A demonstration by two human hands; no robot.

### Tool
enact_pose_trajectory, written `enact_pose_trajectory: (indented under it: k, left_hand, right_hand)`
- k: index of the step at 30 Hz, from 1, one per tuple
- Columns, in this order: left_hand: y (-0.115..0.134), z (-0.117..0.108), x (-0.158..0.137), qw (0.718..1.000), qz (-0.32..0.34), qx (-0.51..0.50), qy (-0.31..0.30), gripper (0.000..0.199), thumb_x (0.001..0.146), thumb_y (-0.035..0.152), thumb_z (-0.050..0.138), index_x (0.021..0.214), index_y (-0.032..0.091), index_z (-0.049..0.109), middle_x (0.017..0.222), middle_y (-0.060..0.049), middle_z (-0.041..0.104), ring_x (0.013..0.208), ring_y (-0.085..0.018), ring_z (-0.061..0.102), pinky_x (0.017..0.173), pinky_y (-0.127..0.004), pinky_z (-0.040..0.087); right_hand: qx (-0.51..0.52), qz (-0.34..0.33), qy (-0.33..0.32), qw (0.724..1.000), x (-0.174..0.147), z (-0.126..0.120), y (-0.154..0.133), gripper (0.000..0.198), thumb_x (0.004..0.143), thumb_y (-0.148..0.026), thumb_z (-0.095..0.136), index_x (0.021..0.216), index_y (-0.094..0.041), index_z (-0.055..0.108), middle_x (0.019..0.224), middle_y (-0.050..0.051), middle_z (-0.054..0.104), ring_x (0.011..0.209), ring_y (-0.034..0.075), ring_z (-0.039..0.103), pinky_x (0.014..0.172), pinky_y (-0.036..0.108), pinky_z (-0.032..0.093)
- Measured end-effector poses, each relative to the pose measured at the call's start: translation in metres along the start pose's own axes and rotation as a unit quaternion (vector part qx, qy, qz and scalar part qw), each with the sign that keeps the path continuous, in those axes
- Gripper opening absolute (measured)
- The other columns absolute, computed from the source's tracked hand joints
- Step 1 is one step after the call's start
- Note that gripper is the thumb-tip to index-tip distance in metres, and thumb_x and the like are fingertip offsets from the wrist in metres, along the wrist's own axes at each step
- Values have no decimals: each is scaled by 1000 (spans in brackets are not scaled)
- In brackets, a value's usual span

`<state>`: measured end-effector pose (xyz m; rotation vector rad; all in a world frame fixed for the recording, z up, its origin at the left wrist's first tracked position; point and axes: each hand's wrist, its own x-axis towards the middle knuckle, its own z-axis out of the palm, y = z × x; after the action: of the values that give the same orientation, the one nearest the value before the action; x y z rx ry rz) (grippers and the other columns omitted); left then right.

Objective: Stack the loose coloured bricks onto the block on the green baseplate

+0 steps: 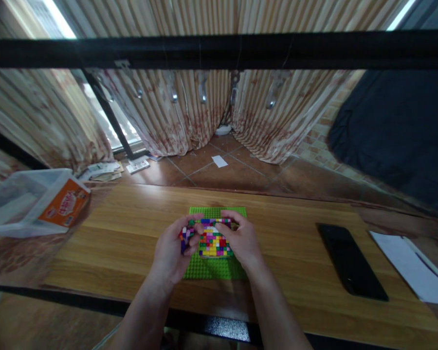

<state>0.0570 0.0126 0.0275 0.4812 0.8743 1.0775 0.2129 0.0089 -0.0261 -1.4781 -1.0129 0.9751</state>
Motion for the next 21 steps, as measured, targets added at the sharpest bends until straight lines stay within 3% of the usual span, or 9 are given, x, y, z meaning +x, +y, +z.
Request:
enact_pose_trajectory:
  k: [5, 10, 17, 21]
  left_hand:
    - [-2, 5, -3, 999, 7, 37, -18, 28, 71, 26, 59, 92, 10, 66, 61, 0, 58, 43, -5, 37, 39, -18, 14]
    - [-7, 7, -4, 997, 27, 72, -16, 29, 72, 27, 61, 97, 13, 64, 55, 4, 54, 41, -5, 35, 41, -17, 18]
    - [-7, 8, -7, 995, -1, 97, -40, 35, 69, 26, 68, 102, 15, 65, 60, 4, 55, 52, -6, 47, 47, -16, 29]
    - [-9, 6, -8, 992, 10, 110, -63, 38, 72, 28, 67, 107, 15, 65, 60, 4, 54, 52, -7, 46, 45, -17, 26]
  right_hand:
    - [-77, -143, 33, 986, -13, -7, -25, 20, 82, -38, 65, 96, -26, 74, 113, 6, 69, 108, 25, 62, 95, 42, 46]
    - [-116, -232, -36, 965, -26, -1, -44, 16, 87, -31, 61, 94, -28, 75, 103, 4, 68, 103, 21, 63, 94, 38, 47]
    - [-135, -218, -130, 958, -32, -1, -52, 23, 92, -23, 53, 104, -26, 72, 102, 4, 67, 97, 18, 63, 87, 35, 50]
    - [-112, -179, -161, 964, -35, -3, -57, 22, 90, -21, 54, 100, -27, 73, 98, 2, 69, 91, 16, 65, 81, 32, 50]
